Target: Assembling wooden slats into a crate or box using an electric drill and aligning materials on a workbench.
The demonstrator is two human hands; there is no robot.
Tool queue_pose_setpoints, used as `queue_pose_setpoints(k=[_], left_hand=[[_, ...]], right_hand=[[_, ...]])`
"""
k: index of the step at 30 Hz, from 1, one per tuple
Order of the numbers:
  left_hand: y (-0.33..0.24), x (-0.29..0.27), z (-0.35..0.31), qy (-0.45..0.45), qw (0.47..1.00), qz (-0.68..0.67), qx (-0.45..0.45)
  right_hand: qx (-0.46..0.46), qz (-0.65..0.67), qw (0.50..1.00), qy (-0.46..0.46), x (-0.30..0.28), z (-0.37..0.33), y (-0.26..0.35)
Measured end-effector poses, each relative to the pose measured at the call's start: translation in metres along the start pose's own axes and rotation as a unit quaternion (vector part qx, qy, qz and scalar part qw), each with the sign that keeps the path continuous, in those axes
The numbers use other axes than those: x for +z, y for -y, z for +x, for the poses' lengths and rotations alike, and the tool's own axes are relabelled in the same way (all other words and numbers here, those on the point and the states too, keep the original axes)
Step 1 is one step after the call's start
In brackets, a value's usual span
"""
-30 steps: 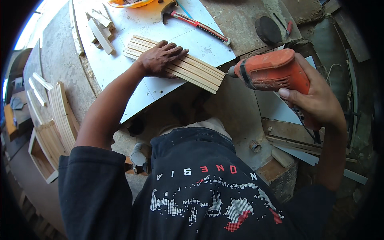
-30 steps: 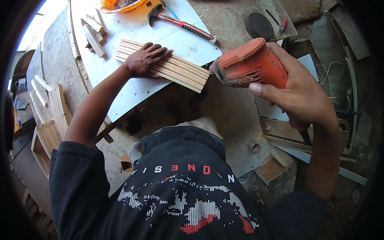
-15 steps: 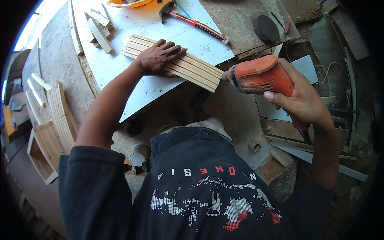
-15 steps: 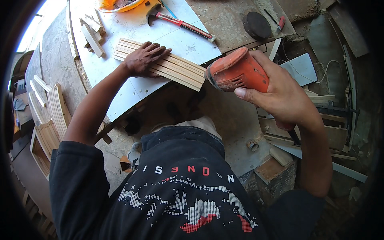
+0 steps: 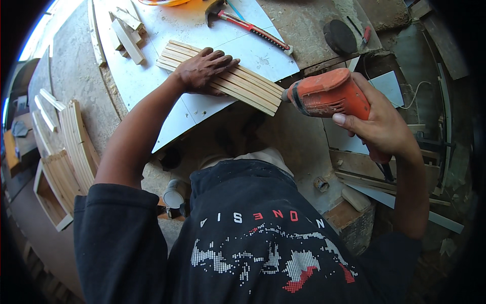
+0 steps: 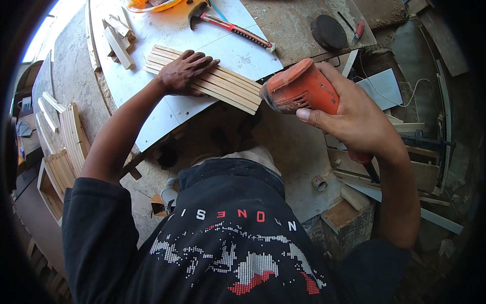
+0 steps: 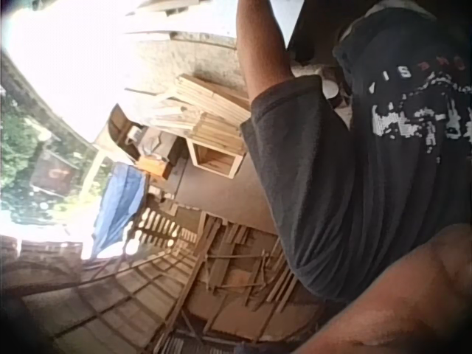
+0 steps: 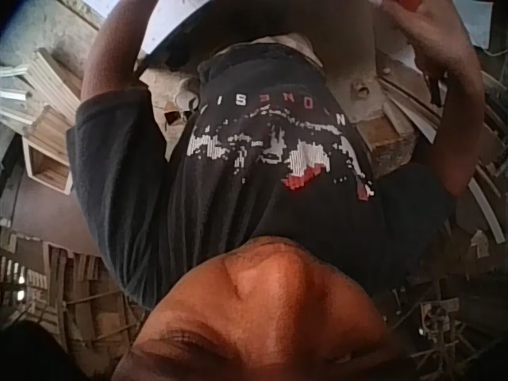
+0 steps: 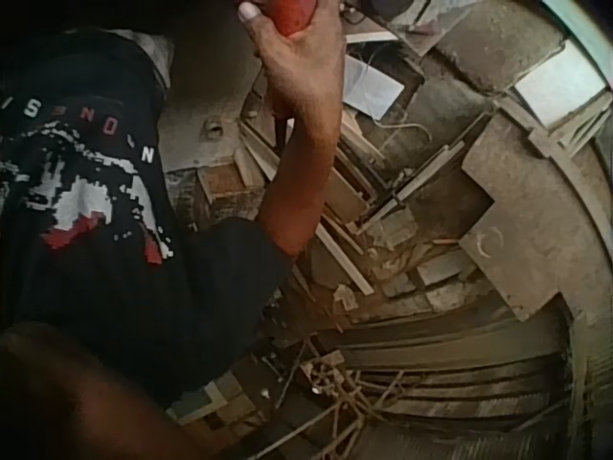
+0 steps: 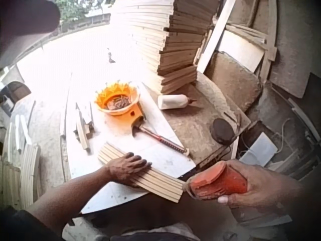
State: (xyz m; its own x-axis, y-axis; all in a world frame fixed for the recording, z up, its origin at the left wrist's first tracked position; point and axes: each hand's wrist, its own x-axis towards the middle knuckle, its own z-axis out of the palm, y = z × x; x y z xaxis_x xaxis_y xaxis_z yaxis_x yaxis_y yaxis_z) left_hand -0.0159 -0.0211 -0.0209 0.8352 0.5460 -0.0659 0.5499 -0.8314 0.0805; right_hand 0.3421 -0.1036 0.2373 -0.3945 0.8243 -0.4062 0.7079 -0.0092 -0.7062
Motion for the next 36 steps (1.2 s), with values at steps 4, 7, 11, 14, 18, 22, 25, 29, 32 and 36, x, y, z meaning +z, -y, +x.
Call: queue_pose_setpoints(k=[4, 7, 11, 14, 18, 22, 25, 29, 32, 36], left_hand=[[0.0, 0.001, -0.001, 0.003, 1.0, 0.0, -0.003], [0.0, 0.002, 0.0, -0.011, 1.0, 0.0, 0.0], [0.0, 0.001, -0.001, -0.006, 1.0, 0.002, 0.002], [0.0, 0.001, -0.001, -0.01, 1.0, 0.005, 0.004], [0.0, 0.001, 0.0, 0.0, 1.0, 0.012, 0.002], [0.001, 0.004, -0.001, -0.01, 1.0, 0.006, 0.003], [0.001, 0.003, 0.0, -0.01, 1.0, 0.007, 0.0], [0.0, -0.001, 0.0, 0.009, 1.0, 0.003, -0.002], [0.0, 0.0, 0.001, 0.007, 1.0, -0.003, -0.001], [0.001, -0.004, 0.0, 0.017, 1.0, -0.009, -0.002]], right_hand=[[0.033, 0.006, 0.999, 0.014, -0.001, -0.001, 0.005], [0.021, 0.01, 1.0, 0.008, -0.002, -0.001, 0.004], [0.042, 0.019, 0.999, 0.021, -0.002, 0.001, 0.006], [0.048, 0.024, 0.998, 0.019, -0.003, 0.001, 0.007], [0.058, 0.015, 0.998, 0.019, -0.001, 0.001, 0.01], [0.082, 0.028, 0.996, 0.023, 0.0, 0.004, 0.01], [0.002, -0.03, 1.0, 0.002, 0.004, 0.007, -0.001], [0.082, 0.025, 0.996, 0.016, 0.004, 0.007, 0.003], [0.085, 0.03, 0.996, 0.012, 0.003, 0.006, 0.002], [0.093, 0.023, 0.995, 0.01, 0.015, 0.015, -0.01]])
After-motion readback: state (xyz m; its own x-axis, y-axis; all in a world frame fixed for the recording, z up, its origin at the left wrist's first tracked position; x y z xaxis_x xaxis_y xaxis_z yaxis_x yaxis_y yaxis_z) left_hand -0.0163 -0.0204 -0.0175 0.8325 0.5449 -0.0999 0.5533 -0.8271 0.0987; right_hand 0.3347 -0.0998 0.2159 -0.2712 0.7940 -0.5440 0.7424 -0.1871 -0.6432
